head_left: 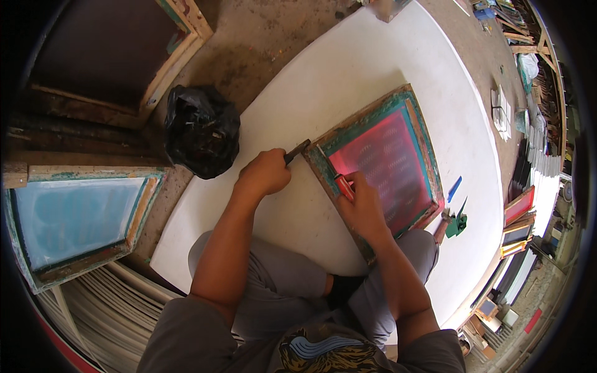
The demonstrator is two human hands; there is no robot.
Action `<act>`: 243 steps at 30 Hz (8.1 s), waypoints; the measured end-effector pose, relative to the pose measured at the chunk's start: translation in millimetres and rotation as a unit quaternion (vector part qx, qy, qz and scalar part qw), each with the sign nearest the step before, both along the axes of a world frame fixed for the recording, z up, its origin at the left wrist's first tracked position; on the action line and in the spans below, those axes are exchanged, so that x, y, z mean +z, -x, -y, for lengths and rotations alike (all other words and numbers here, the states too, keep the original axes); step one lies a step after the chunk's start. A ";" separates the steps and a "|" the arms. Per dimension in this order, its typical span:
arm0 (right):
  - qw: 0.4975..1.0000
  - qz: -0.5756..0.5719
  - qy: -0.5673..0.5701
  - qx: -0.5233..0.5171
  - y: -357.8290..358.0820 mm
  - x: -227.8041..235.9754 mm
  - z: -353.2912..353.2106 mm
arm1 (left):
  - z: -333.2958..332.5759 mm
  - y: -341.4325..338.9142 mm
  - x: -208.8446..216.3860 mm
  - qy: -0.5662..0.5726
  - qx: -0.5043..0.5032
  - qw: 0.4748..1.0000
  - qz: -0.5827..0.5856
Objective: The person sits on the floor and uses a small metal tool to scrape the surface of a pink mesh screen set in a wooden frame. They systematically remove material from the screen, working across the surface with repetitive scraping motions.
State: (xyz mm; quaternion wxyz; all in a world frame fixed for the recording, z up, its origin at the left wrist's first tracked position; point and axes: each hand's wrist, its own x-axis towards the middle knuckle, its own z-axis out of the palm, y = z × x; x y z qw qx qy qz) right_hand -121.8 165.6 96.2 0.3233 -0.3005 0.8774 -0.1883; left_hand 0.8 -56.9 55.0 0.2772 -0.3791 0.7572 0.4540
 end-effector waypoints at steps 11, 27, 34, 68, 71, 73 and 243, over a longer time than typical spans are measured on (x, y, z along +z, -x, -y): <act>0.994 -0.061 0.083 -0.038 -13.4 -34.0 -12.1 | -0.6 -2.7 -6.6 0.000 0.016 1.000 -0.020; 0.993 -0.103 0.052 -0.010 -5.8 -2.6 -5.7 | -0.3 -4.9 -8.1 0.000 0.012 1.000 -0.023; 0.985 -0.167 -0.034 0.010 -13.9 10.3 6.2 | -0.4 -2.8 -5.6 -0.004 0.005 1.000 -0.014; 0.951 -0.212 -0.169 0.150 -6.5 21.3 32.6 | -4.1 0.4 1.3 0.022 -0.004 1.000 -0.001; 0.937 -0.242 -0.177 0.181 -8.9 25.7 27.8 | -4.5 0.7 3.6 0.022 0.005 1.000 -0.005; 0.962 -0.190 -0.130 0.151 0.8 23.6 24.8 | -5.0 -0.2 2.5 0.026 0.008 1.000 -0.013; 0.990 -0.141 0.004 -0.015 30.4 6.2 -7.8 | 1.2 2.5 -12.0 -0.009 0.020 0.999 -0.037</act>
